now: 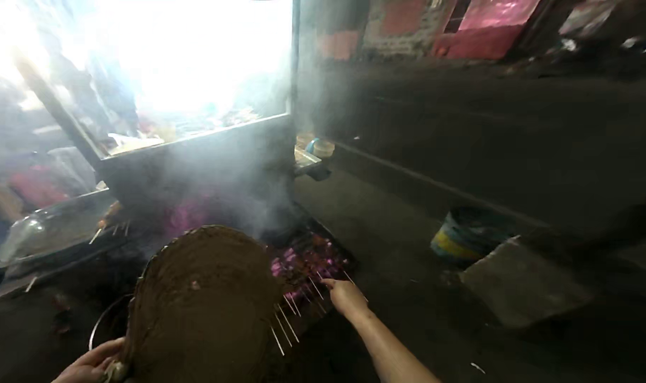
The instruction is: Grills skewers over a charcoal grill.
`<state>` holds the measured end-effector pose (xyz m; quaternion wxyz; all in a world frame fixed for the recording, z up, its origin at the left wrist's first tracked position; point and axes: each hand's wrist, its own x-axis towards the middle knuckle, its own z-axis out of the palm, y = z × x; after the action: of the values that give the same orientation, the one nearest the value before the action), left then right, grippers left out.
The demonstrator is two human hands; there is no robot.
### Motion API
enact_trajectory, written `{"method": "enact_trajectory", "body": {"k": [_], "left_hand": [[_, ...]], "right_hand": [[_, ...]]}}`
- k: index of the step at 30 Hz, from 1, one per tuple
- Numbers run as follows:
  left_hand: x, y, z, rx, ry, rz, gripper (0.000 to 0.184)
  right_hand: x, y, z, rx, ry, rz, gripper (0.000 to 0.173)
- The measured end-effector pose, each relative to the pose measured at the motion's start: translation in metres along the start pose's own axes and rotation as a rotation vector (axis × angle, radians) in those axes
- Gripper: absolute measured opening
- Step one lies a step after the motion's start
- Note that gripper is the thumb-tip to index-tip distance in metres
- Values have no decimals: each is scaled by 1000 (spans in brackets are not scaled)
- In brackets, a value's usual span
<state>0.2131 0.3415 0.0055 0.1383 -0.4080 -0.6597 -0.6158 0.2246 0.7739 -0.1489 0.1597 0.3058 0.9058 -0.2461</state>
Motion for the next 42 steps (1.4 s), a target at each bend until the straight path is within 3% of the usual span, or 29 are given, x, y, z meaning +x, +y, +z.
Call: {"method": "enact_trajectory", "body": {"k": [2, 4, 7, 12, 18, 24, 30, 35, 38, 42], "left_hand": [[-7, -10, 4, 79, 40, 25, 25], [-12, -6, 10, 34, 12, -30, 29], [-9, 4, 11, -129, -11, -103, 37], [-19, -19, 0, 153, 87, 61, 30], [-15, 5, 2, -189, 36, -116, 44], [-20, -2, -7, 0, 76, -53, 35], [-18, -2, -10, 33, 113, 41, 24], [-15, 12, -6, -104, 42, -44, 37], [-16, -3, -17, 65, 76, 16, 31], [-18, -4, -11, 70, 106, 1, 30]], "right_hand": [[-5, -6, 3, 10, -15, -99, 48], [-8, -11, 10, -22, -68, -196, 46], [-9, -14, 18, -68, -121, -138, 44], [-15, -19, 18, -55, -105, -79, 45], [-33, -50, 19, -9, -164, -232, 43], [-14, -42, 34, -98, -117, -200, 48], [-19, -52, 34, -113, -136, -199, 46], [-24, -53, 38, -154, -158, -140, 48], [-27, -54, 37, -163, -146, -104, 49], [-21, -57, 44, -46, -134, -96, 40]]}}
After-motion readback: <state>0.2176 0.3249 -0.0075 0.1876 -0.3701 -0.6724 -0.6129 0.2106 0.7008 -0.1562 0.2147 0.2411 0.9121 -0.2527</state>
